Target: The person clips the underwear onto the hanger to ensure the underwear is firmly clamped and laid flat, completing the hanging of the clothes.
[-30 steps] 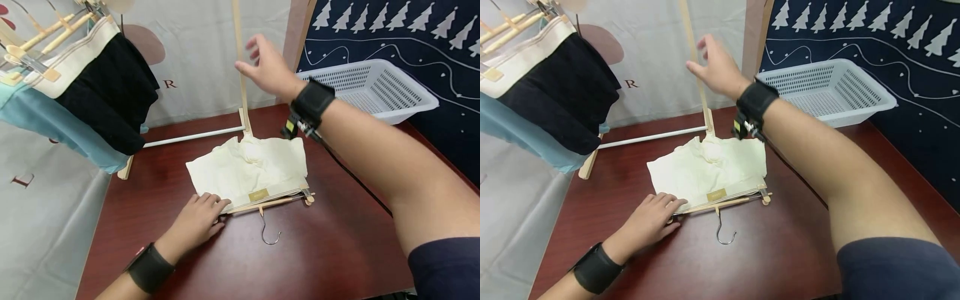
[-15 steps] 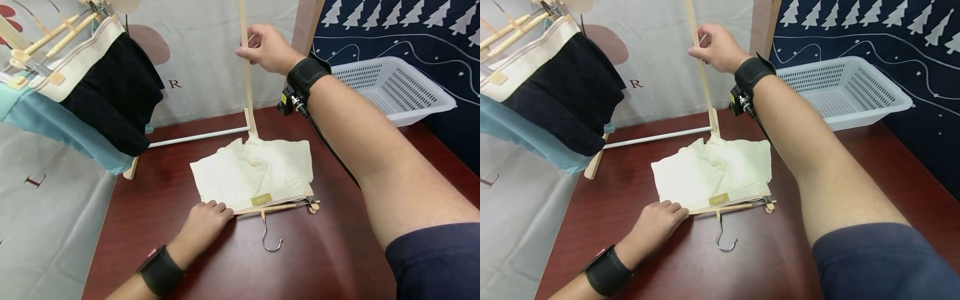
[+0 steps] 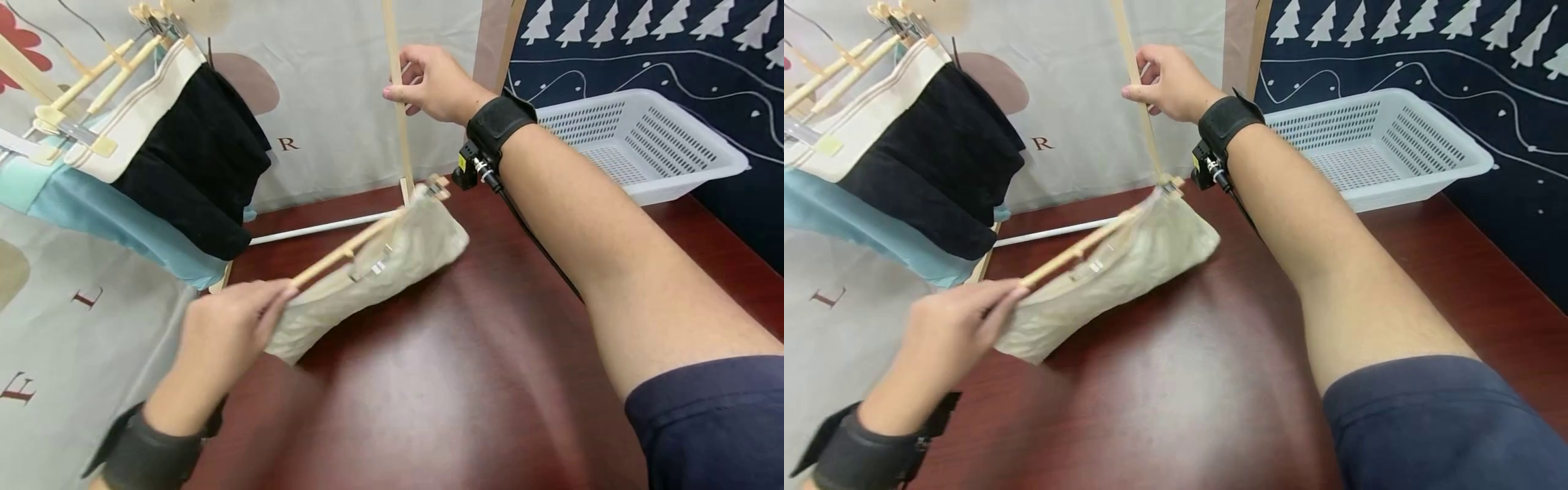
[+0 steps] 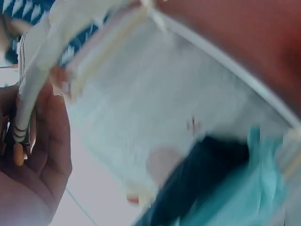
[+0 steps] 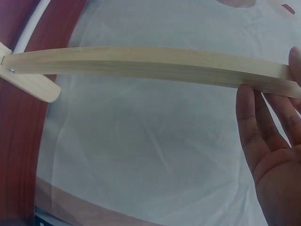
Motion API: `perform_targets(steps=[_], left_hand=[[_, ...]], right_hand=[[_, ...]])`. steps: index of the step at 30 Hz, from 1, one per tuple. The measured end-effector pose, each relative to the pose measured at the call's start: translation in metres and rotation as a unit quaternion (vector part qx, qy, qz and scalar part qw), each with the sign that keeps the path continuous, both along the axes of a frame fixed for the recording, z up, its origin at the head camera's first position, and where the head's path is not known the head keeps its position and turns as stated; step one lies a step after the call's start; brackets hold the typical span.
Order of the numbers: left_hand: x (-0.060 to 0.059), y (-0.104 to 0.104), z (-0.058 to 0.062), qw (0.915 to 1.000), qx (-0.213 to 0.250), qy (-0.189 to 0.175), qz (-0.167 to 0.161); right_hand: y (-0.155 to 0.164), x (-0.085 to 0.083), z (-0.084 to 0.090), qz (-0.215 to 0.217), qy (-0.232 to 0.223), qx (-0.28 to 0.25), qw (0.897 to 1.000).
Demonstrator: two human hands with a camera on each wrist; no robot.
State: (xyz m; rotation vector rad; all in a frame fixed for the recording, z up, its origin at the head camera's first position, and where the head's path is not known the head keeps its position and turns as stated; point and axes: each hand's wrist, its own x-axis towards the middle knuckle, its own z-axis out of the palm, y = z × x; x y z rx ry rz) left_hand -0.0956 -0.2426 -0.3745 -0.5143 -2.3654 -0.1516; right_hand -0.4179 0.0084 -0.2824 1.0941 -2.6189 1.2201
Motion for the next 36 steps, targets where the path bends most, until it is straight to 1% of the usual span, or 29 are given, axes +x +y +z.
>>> perform_targets(steps=[3, 4, 7, 10, 12, 16, 18, 20, 24, 27, 29, 31, 33, 34, 36], left_hand=[[0.003, -0.020, 0.026, 0.9983, 0.026, 0.005, 0.051], [0.003, -0.025, 0.033, 0.9973, 0.039, 0.006, 0.063], [0.001, -0.038, 0.053, 0.9925, 0.070, 0.011, 0.100], [-0.003, -0.048, 0.078, 0.9865, 0.090, 0.007, 0.136], [-0.007, -0.052, 0.098, 0.9806, 0.099, -0.006, 0.169], [-0.018, -0.058, 0.136, 0.9630, 0.107, -0.051, 0.242], [-0.024, -0.060, 0.152, 0.9527, 0.101, -0.074, 0.277], [-0.029, -0.062, 0.163, 0.9477, 0.091, -0.079, 0.296], [-0.043, -0.064, 0.179, 0.9369, 0.072, -0.109, 0.324], [-0.055, -0.064, 0.189, 0.9256, 0.065, -0.152, 0.341], [-0.063, -0.064, 0.194, 0.9209, 0.056, -0.173, 0.344], [-0.072, -0.065, 0.197, 0.9172, 0.056, -0.190, 0.346], [-0.079, -0.066, 0.199, 0.9160, 0.056, -0.196, 0.345], [-0.081, -0.068, 0.199, 0.9138, 0.056, -0.202, 0.348], [-0.084, -0.070, 0.198, 0.9067, 0.055, -0.215, 0.359]], right_hand=[[0.001, 0.001, -0.001, 0.002, 0.000, 0.000, 1.000], [0.001, 0.001, -0.001, 0.003, 0.000, -0.001, 1.000], [0.001, 0.001, -0.001, 0.006, -0.001, -0.004, 1.000], [0.001, 0.002, -0.001, 0.008, -0.003, -0.003, 1.000], [0.002, 0.002, -0.001, 0.008, -0.007, -0.003, 1.000], [0.003, 0.002, -0.001, 0.003, -0.019, -0.006, 1.000], [0.003, 0.003, 0.000, 0.003, -0.021, -0.008, 1.000], [0.002, 0.004, 0.000, 0.004, -0.021, -0.009, 1.000], [0.004, 0.005, -0.001, 0.002, -0.019, -0.008, 1.000], [0.007, 0.007, -0.002, -0.001, -0.019, -0.004, 1.000], [0.009, 0.007, -0.003, -0.002, -0.020, -0.005, 1.000], [0.010, 0.008, -0.003, 0.001, -0.023, -0.009, 1.000], [0.010, 0.010, -0.003, 0.005, -0.024, -0.013, 1.000], [0.010, 0.011, -0.003, 0.007, -0.024, -0.015, 1.000], [0.009, 0.012, -0.002, 0.010, -0.022, -0.016, 1.000]])
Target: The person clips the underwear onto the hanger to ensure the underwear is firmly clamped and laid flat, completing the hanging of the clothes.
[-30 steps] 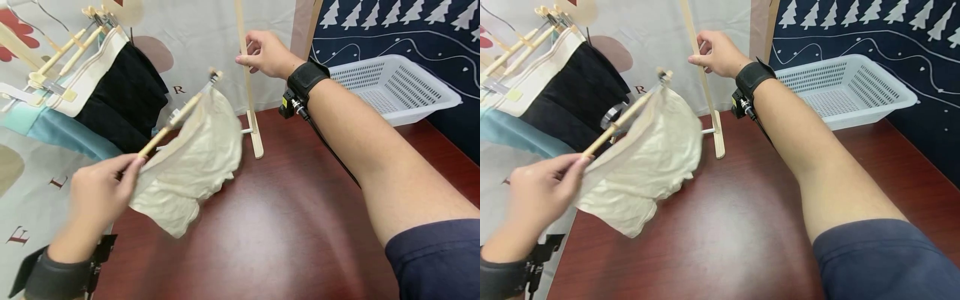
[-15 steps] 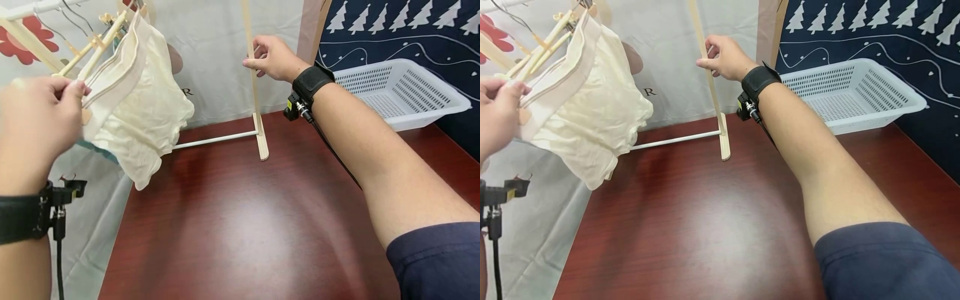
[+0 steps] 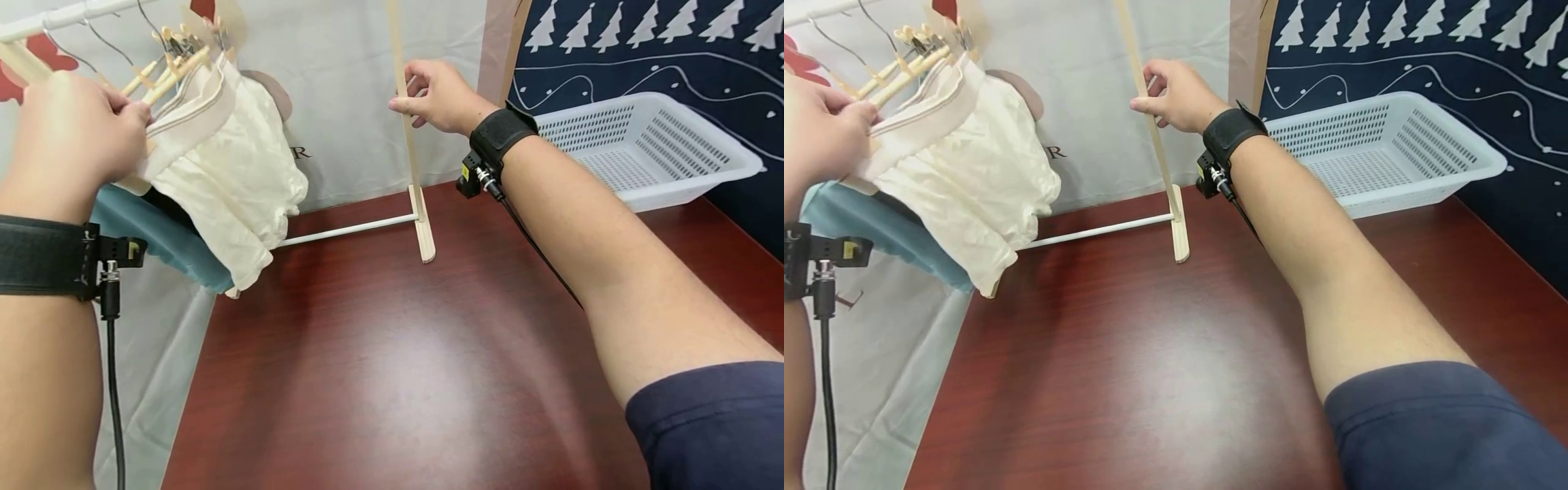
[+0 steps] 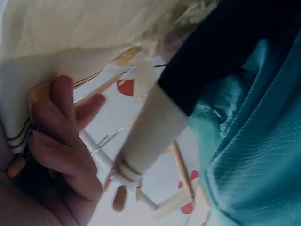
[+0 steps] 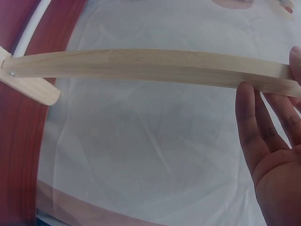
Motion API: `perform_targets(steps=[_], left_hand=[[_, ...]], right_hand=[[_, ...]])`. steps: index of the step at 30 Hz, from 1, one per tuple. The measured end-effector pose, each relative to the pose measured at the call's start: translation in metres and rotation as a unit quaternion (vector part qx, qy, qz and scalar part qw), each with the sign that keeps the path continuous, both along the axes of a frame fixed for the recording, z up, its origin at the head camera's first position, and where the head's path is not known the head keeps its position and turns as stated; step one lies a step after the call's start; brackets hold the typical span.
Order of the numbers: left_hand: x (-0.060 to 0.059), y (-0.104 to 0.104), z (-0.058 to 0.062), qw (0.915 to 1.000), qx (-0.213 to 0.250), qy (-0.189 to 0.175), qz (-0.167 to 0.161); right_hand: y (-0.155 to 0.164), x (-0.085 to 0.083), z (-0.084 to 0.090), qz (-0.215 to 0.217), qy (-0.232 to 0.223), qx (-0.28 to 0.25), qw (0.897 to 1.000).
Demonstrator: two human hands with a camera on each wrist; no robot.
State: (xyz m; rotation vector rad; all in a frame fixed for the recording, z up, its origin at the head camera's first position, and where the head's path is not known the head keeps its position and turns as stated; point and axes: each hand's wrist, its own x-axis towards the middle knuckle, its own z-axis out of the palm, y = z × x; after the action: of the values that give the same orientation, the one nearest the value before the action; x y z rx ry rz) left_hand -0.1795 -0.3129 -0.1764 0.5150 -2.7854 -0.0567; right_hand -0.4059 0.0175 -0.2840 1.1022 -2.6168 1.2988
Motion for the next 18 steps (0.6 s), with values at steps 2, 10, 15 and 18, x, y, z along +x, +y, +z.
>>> perform_targets(steps=[2, 10, 15, 18], left_hand=[[-0.001, -0.005, -0.001, 0.9999, -0.001, -0.011, 0.012], [0.005, -0.014, -0.007, 0.9993, 0.000, -0.022, 0.029], [0.007, -0.009, -0.008, 0.9985, -0.019, -0.023, 0.046], [0.011, 0.004, -0.012, 0.9957, -0.061, -0.001, 0.070]], right_hand=[[-0.002, 0.001, 0.001, 0.000, 0.001, 0.000, 1.000], [-0.008, 0.003, 0.002, 0.006, -0.001, -0.007, 1.000], [-0.010, 0.001, 0.003, 0.009, 0.006, -0.012, 1.000], [-0.010, 0.001, 0.002, 0.007, 0.009, -0.011, 1.000]])
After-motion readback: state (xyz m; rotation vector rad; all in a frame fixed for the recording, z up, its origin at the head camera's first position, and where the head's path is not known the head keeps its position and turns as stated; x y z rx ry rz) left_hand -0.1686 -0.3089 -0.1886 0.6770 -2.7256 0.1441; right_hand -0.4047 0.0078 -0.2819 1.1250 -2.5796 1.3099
